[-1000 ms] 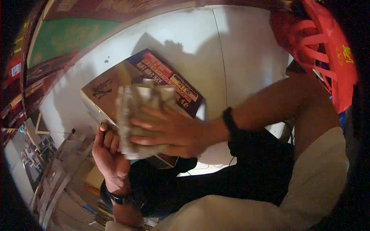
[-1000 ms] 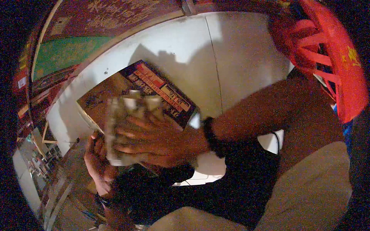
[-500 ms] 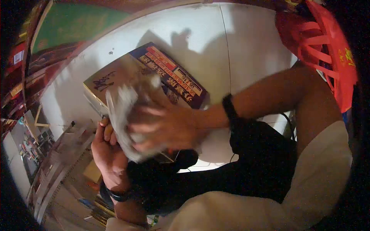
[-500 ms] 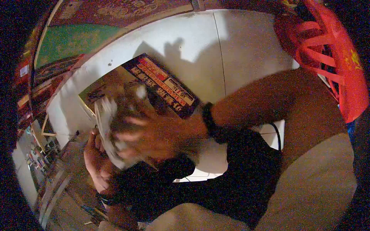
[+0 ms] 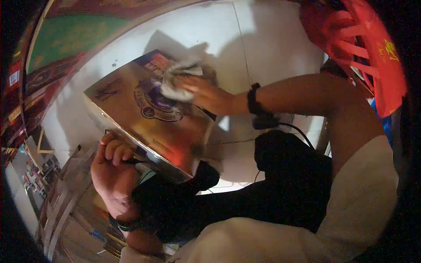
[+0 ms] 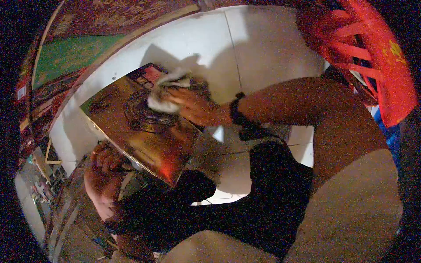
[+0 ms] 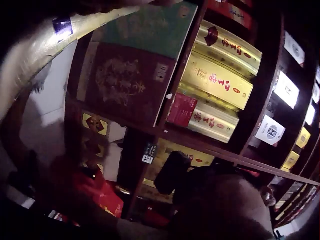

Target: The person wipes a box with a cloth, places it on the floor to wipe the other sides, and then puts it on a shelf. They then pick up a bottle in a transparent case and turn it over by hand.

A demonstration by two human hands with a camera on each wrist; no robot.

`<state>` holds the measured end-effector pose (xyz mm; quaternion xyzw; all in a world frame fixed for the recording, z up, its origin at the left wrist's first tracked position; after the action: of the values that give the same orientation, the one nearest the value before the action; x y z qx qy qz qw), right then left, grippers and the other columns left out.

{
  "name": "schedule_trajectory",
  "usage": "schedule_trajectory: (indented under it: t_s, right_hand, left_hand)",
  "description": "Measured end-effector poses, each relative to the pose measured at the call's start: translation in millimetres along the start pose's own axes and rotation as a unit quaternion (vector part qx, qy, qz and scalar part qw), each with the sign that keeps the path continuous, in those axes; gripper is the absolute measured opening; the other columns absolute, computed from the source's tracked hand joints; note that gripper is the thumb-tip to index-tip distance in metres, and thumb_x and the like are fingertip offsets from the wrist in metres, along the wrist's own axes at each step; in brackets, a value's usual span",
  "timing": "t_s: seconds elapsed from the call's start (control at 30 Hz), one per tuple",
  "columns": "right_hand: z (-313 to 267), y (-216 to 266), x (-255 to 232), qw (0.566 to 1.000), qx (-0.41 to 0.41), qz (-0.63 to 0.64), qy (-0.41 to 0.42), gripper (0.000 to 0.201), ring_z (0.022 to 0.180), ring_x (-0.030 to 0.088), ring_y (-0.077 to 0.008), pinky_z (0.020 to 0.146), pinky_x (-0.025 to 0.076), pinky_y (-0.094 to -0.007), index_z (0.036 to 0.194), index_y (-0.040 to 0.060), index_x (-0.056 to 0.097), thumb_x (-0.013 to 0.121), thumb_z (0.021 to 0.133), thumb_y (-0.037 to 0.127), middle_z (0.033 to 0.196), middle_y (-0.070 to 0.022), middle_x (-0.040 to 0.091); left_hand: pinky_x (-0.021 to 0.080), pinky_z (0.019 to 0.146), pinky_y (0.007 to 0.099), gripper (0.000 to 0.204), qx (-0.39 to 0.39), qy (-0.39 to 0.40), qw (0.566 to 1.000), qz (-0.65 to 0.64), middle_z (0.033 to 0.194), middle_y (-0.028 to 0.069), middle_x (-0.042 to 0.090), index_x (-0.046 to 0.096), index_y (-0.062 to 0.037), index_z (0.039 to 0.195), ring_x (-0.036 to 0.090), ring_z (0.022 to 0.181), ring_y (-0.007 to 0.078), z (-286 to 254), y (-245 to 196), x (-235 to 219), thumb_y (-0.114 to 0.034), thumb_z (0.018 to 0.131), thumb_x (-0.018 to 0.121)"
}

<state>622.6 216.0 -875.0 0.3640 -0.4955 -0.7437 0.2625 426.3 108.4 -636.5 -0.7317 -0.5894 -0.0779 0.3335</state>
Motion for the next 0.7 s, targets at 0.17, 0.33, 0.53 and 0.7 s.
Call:
schedule_trajectory:
  t_s: [0.17, 0.33, 0.53, 0.7]
  right_hand:
    - [68.6, 60.2, -64.9, 0.942, 0.194, 0.267, 0.063, 0.05, 0.13, 0.054, -0.0281, 0.111, 0.04, -0.036, 0.144, 0.0027, 0.054, 0.044, 0.098, 0.017, 0.145, -0.0186, 0.056]
    - [65.4, 7.6, -59.2, 0.872, 0.254, 0.413, -0.067, 0.043, 0.102, 0.063, -0.0205, 0.096, 0.047, -0.0351, 0.127, -0.0002, 0.064, 0.049, 0.096, 0.025, 0.112, -0.011, 0.07]
    - [57.1, -13.1, -90.3, 0.864, 0.237, 0.407, -0.18, 0.043, 0.099, 0.063, -0.0202, 0.091, 0.049, -0.035, 0.127, 0.0016, 0.065, 0.05, 0.096, 0.028, 0.108, -0.0098, 0.07]
    - [46.3, -23.4, -95.0, 0.821, 0.38, 0.378, -0.197, 0.044, 0.098, 0.063, -0.0193, 0.087, 0.05, -0.0357, 0.13, 0.0055, 0.064, 0.048, 0.098, 0.031, 0.109, -0.0075, 0.069]
  left_hand:
    - [0.033, 0.08, 0.0352, 0.018, 0.017, -0.042, 0.998, -0.053, 0.08, 0.0005, 0.039, 0.05, -0.006, 0.102, 0.038, 0.074, 0.0152, -1.1, -10.6, 0.0, -0.018, 0.107, 0.038]
    - [0.036, 0.096, 0.0424, 0.025, 0.046, -0.041, 0.995, -0.077, 0.092, 0.0089, 0.046, 0.048, -0.0016, 0.102, 0.046, 0.094, 0.0218, 8.1, -35.0, -10.2, -0.022, 0.109, 0.036]
    - [0.033, 0.114, 0.0496, 0.027, 0.11, -0.124, 0.976, -0.14, 0.111, 0.0185, 0.051, 0.047, 0.0072, 0.109, 0.049, 0.113, 0.031, 4.0, -41.3, 1.3, -0.018, 0.11, 0.037]
    - [0.043, 0.113, 0.0464, 0.04, 0.115, -0.173, 0.977, 0.042, 0.133, 0.0299, 0.051, 0.043, 0.0175, 0.134, 0.055, 0.122, 0.0333, -17.6, -7.6, 44.2, -0.012, 0.108, 0.039]
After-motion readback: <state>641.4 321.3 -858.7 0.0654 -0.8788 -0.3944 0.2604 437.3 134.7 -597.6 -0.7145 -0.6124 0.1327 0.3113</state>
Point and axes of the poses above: each hand's wrist, its own z-axis towards the middle knuckle, its own x-axis out of the palm, y = z × x, the point moved 5 cm from there along z, towards the middle knuckle
